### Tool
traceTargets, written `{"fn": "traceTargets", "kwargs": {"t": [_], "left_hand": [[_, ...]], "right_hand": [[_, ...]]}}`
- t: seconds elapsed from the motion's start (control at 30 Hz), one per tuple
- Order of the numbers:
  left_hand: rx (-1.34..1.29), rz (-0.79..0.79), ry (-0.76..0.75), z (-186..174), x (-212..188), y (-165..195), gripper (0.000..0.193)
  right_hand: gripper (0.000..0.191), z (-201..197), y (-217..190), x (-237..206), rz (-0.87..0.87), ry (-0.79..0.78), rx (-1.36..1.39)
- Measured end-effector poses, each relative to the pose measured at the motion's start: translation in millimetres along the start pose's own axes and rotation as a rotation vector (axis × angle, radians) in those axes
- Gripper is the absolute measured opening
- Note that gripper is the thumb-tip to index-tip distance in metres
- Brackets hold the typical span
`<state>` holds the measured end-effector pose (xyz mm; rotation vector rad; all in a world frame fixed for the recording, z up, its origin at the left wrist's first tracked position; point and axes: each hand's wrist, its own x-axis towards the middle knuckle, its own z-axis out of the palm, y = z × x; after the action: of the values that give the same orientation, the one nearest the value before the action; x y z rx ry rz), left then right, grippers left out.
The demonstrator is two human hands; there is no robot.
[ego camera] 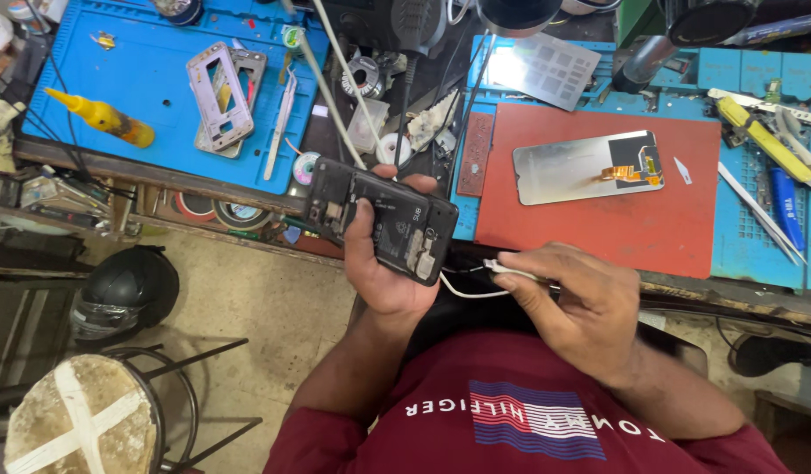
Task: The person handles a disassembled smartphone, connects a charging cable, and checks the device. They then pick up another phone and repeat the process. The task involves connecting and disconnecting cables and inspecting the internal components.
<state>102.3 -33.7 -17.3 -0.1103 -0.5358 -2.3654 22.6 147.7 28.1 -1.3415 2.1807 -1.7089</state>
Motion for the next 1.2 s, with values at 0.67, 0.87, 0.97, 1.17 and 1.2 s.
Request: {"fn": "traceTargets", "kwargs": {"t": [0.67, 0.87, 0.97, 1.17, 1.2], "left_hand": [[0.000, 0.004, -0.092, -4, -1, 5, 0.039], [0.103, 0.031, -0.128, -5, 0, 6, 0.041], [0.140, 0.036, -0.157, -5, -2, 8, 0.040], [0.154, 0.006, -0.187, -6, -2, 9, 0.038], [0.160, 0.015, -0.194, -7, -1, 7, 0.038]], "right_hand": [[0.014, 14, 0, 20, 0.225, -0.163, 0.202], [0.013, 14, 3, 17, 0.271, -0.176, 0.221], [0.014, 16, 4, 15, 0.318, -0.171, 0.234], [0.016, 18, 6, 9, 0.344, -0.165, 0.222], [0.016, 18, 8, 9, 0.360, -0.172, 0.238]]}}
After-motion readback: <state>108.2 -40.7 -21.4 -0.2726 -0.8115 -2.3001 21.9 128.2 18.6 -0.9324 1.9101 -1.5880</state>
